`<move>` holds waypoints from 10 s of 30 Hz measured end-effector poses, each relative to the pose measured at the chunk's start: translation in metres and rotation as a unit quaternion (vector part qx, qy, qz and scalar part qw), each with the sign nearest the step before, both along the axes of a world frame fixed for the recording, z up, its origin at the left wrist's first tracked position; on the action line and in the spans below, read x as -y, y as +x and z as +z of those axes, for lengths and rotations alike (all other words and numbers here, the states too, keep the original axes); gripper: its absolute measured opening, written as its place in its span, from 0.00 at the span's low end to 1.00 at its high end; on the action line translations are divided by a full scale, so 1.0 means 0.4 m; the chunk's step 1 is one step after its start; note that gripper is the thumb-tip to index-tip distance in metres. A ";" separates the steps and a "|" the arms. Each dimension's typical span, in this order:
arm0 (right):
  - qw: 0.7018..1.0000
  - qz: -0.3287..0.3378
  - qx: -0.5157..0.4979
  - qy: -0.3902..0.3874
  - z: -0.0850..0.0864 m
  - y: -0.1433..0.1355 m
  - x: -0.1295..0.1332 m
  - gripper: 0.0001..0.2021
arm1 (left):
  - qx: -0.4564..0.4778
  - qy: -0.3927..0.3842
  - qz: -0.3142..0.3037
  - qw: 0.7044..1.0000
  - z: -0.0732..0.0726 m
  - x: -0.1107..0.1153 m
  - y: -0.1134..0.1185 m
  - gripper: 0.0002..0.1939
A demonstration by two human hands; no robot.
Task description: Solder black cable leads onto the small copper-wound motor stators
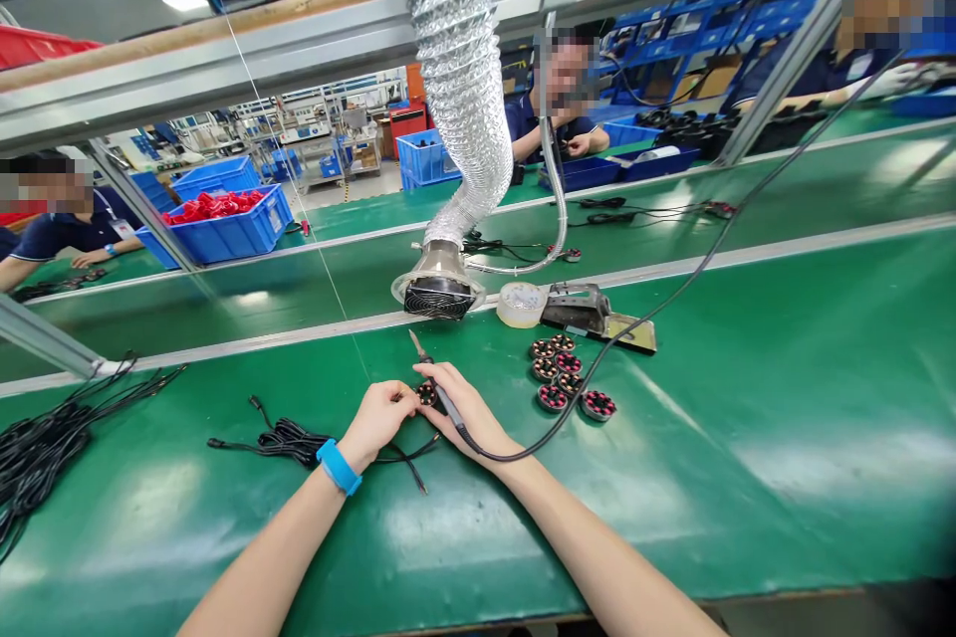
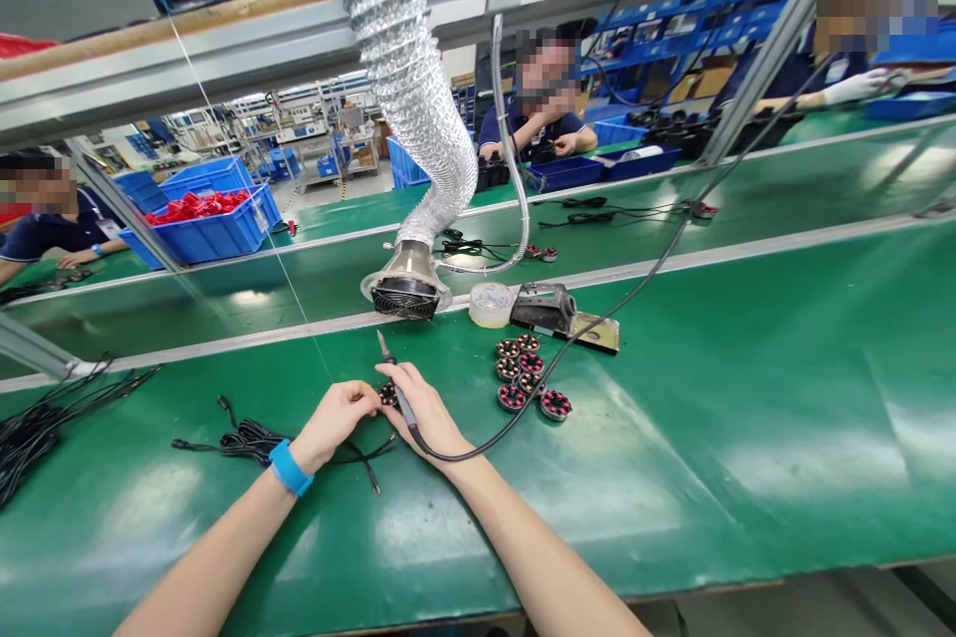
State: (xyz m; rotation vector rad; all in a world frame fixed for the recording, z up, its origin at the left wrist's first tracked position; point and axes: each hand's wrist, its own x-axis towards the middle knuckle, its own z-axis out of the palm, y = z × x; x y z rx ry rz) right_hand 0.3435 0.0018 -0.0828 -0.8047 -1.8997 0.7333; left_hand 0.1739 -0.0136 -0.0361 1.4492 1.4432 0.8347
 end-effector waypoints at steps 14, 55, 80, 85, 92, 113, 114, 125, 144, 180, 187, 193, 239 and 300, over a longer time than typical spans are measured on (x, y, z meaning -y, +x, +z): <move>1.000 -0.024 0.008 -0.007 0.019 0.006 0.008 0.29 | -0.233 0.098 -0.222 0.942 0.125 0.054 -0.098 0.10; 0.967 0.008 -0.221 -0.131 0.061 -0.035 0.035 0.20 | 0.061 0.016 -0.085 0.994 0.068 0.036 -0.049 0.18; 0.990 -0.025 -0.137 -0.014 0.090 -0.030 0.050 0.19 | -0.070 0.084 -0.091 0.990 0.050 0.050 -0.032 0.14; 0.990 -0.030 -0.136 -0.035 0.091 -0.020 0.048 0.19 | -0.079 0.080 -0.115 0.987 0.067 0.045 -0.046 0.15; 0.991 -0.028 -0.124 -0.034 0.085 -0.020 0.048 0.18 | -0.017 -0.006 -0.104 0.994 0.059 0.048 -0.049 0.15; 0.992 -0.058 -0.109 0.001 0.062 -0.038 0.041 0.19 | 0.044 0.053 0.000 0.998 0.040 -0.005 -0.010 0.06; 0.991 -0.068 -0.114 0.000 0.064 -0.036 0.039 0.19 | 0.046 0.052 0.009 0.998 0.036 -0.011 -0.011 0.06; 0.955 -0.218 -0.185 -0.074 0.115 0.002 0.041 0.15 | 0.039 0.021 0.071 0.996 -0.004 -0.043 -0.015 0.09; 0.964 -0.204 -0.162 -0.051 0.098 -0.003 0.046 0.15 | 0.033 0.022 0.071 0.997 -0.004 -0.040 -0.013 0.09; 0.956 -0.202 -0.189 -0.101 0.099 -0.002 0.047 0.15 | 0.051 0.014 0.074 0.996 -0.015 -0.037 -0.015 0.09; 0.949 -0.214 -0.210 -0.092 0.103 0.003 0.046 0.14 | 0.055 0.011 0.077 0.995 -0.011 -0.035 -0.013 0.09; 0.950 -0.219 -0.207 -0.084 0.105 0.002 0.046 0.14 | 0.055 0.011 0.077 0.995 -0.014 -0.037 -0.015 0.09; 0.997 -0.030 -0.074 0.001 0.040 -0.029 0.006 0.19 | -0.052 0.085 -0.017 0.995 0.000 -0.005 -0.019 0.12; 0.991 -0.050 -0.105 -0.066 0.033 -0.041 0.016 0.22 | 0.036 -0.064 -0.008 0.997 -0.006 -0.028 -0.047 0.13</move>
